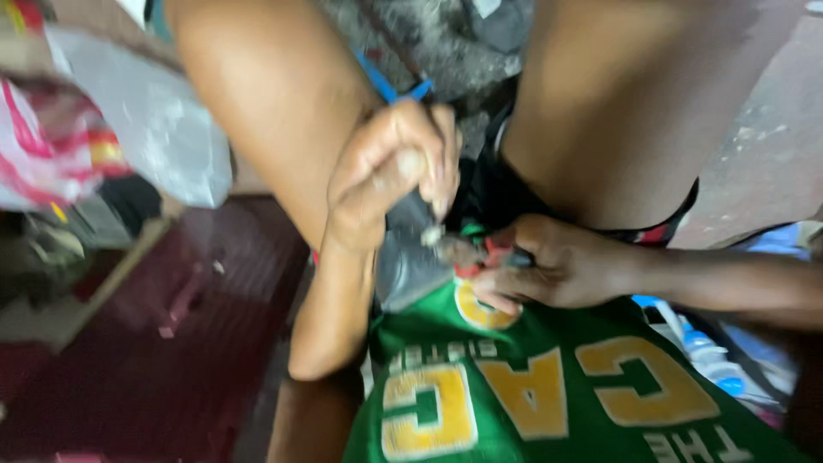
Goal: The person repairs a black slip-on shoe by using pliers to remove a metal fastener and a blue plastic tool to scrape and clean the sole. The person repeatedly switches between tools to work on the same area of the shoe.
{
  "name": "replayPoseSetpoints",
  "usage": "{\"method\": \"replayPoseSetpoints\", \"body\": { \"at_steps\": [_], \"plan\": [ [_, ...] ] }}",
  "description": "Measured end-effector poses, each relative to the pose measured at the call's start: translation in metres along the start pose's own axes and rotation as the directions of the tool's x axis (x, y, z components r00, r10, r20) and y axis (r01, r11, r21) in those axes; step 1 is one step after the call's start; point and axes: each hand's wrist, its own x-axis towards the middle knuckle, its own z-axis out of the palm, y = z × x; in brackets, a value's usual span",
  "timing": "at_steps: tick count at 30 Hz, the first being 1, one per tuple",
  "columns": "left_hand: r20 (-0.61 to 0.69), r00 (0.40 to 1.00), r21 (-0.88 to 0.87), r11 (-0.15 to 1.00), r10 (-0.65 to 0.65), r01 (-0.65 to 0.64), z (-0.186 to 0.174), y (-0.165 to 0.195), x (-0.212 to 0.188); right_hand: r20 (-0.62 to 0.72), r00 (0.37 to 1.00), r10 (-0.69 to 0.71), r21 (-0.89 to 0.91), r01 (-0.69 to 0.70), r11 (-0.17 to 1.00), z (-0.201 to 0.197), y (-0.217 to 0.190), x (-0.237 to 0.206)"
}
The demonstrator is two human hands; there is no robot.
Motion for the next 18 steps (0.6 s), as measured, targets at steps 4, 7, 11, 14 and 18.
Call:
{"method": "replayPoseSetpoints", "body": {
  "at_steps": [4,7,11,14,18],
  "plan": [
    [-0.004,1.000,-0.015,1.000,0.015,-0.015,0.003,0.002,-0.001,-0.057,0.996,-0.062,0.175,0.071,0.982,0.021,0.008,0.006],
    [0.013,1.000,0.034,0.999,-0.028,0.028,0.004,0.001,-0.003,-0.059,0.997,-0.042,0.095,0.048,0.994,0.021,0.012,-0.002],
    [0.056,0.997,0.002,0.998,-0.056,0.056,0.003,-0.003,-0.008,-0.082,0.992,0.100,-0.066,-0.106,0.992,0.011,0.007,-0.015],
    [0.038,0.997,-0.076,0.994,-0.072,0.075,0.002,-0.003,-0.013,-0.043,0.998,0.052,-0.041,-0.054,0.998,0.014,0.001,-0.012],
    [0.002,0.995,-0.110,0.989,-0.103,0.102,0.000,0.001,-0.015,-0.066,0.992,0.104,0.012,-0.103,0.995,0.025,-0.004,-0.002]
  ]
}}
